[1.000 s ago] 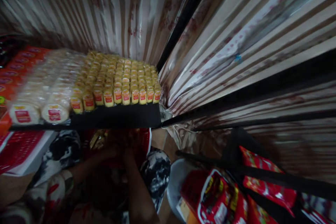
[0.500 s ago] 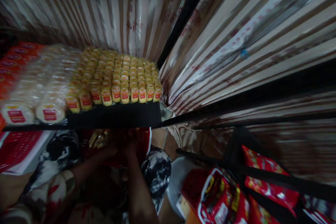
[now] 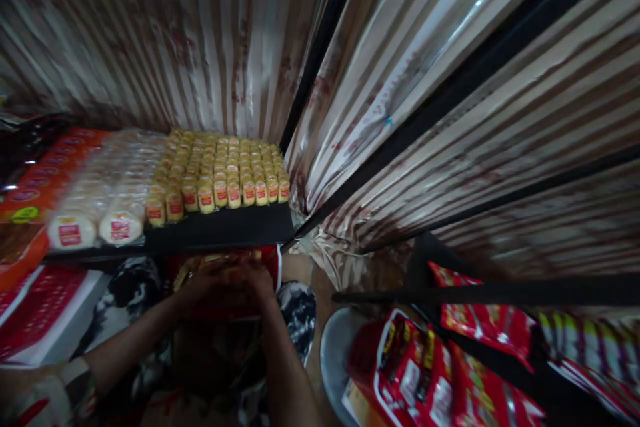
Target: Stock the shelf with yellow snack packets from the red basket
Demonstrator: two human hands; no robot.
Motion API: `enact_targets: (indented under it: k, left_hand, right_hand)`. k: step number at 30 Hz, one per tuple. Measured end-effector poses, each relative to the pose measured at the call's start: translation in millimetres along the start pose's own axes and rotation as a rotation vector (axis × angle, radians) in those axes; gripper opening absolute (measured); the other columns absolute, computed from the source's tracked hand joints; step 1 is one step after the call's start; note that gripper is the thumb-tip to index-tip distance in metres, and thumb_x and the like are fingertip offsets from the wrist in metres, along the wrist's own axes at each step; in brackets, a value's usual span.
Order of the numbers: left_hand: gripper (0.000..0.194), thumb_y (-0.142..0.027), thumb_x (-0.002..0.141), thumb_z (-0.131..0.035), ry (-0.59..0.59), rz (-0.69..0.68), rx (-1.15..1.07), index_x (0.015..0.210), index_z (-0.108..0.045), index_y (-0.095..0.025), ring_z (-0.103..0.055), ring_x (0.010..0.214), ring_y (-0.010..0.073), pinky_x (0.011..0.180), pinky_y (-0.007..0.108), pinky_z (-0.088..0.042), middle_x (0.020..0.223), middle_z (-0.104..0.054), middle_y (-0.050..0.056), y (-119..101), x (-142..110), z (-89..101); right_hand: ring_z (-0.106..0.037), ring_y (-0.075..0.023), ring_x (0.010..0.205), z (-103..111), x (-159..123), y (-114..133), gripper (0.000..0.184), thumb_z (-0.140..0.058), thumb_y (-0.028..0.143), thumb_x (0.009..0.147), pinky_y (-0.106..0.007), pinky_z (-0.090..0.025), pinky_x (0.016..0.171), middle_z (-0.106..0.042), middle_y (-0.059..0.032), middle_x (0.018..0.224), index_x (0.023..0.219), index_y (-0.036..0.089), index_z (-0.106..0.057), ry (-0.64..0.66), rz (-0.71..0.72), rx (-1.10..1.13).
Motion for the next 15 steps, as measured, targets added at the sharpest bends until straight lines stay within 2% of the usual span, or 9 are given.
enact_targets:
  k: [2, 4, 6, 8, 10, 15]
  left_hand:
    - [0.029, -0.026, 0.064, -0.061, -0.021, 0.024, -0.101, 0.091, -0.069, -0.017, -0.066, 0.084, 0.0213, 0.076, 0.033, -0.052, 0.087, -0.073, 0.004, -7, -7, 2.0]
    - [0.027, -0.023, 0.061, -0.065, -0.074, 0.052, -0.25, 0.086, -0.068, -0.016, -0.066, 0.075, 0.0177, 0.07, 0.028, -0.051, 0.079, -0.072, 0.002, -14, -14, 5.2]
    - [0.024, -0.019, 0.061, -0.066, -0.107, 0.082, -0.377, 0.084, -0.067, -0.014, -0.063, 0.063, 0.0137, 0.061, 0.023, -0.05, 0.072, -0.07, 0.002, -21, -22, 6.4]
    - [0.022, -0.014, 0.063, -0.064, -0.107, 0.099, -0.472, 0.085, -0.066, -0.012, -0.062, 0.058, 0.0114, 0.056, 0.021, -0.049, 0.072, -0.069, 0.003, -31, -30, 4.4]
    - [0.02, -0.009, 0.065, -0.063, -0.113, 0.101, -0.554, 0.085, -0.064, -0.012, -0.063, 0.06, 0.0114, 0.059, 0.022, -0.051, 0.076, -0.069, 0.005, -42, -37, 0.8]
    - [0.021, -0.007, 0.065, -0.067, -0.159, 0.025, -0.712, 0.084, -0.06, -0.013, -0.066, 0.073, 0.0133, 0.077, 0.027, -0.053, 0.081, -0.069, 0.005, -59, -42, -11.6]
  right_hand:
    - [-0.063, -0.0169, 0.06, 5, -6, 7, 0.05, -0.041, 0.058, 0.084, -0.024, -0.047, 0.051, -0.068, -0.0039, 0.069, 0.084, 0.018, -0.071, 0.08, -0.11, 0.149]
    - [-0.063, -0.0155, 0.063, 5, -12, 13, 0.052, -0.046, 0.063, 0.079, -0.024, -0.048, 0.053, -0.068, -0.0041, 0.076, 0.085, 0.017, -0.069, 0.162, -0.25, 0.41]
    - [-0.061, -0.0129, 0.064, 4, -17, 23, 0.049, -0.058, 0.062, 0.072, -0.022, -0.047, 0.055, -0.067, -0.0032, 0.079, 0.088, 0.017, -0.067, 0.195, -0.326, 0.71]
    - [-0.059, -0.0096, 0.061, 5, -18, 34, 0.047, -0.068, 0.057, 0.065, -0.019, -0.046, 0.056, -0.067, -0.0018, 0.078, 0.091, 0.018, -0.066, 0.155, -0.289, 0.923]
    - [-0.059, -0.0084, 0.061, 8, -19, 42, 0.048, -0.075, 0.05, 0.06, -0.018, -0.045, 0.056, -0.066, -0.0013, 0.078, 0.093, 0.017, -0.065, 0.078, -0.22, 1.036]
    - [-0.063, -0.0151, 0.075, 13, -24, 58, 0.044, -0.075, 0.041, 0.06, -0.025, -0.048, 0.07, -0.068, -0.0032, 0.082, 0.094, 0.017, -0.064, -0.035, -0.039, 1.052]
Point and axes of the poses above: each hand's wrist, its own x-axis towards the middle knuckle, its own z-axis out of the back of the hand, y = z × x, the point moved 6 cm from there along x, towards the middle knuckle
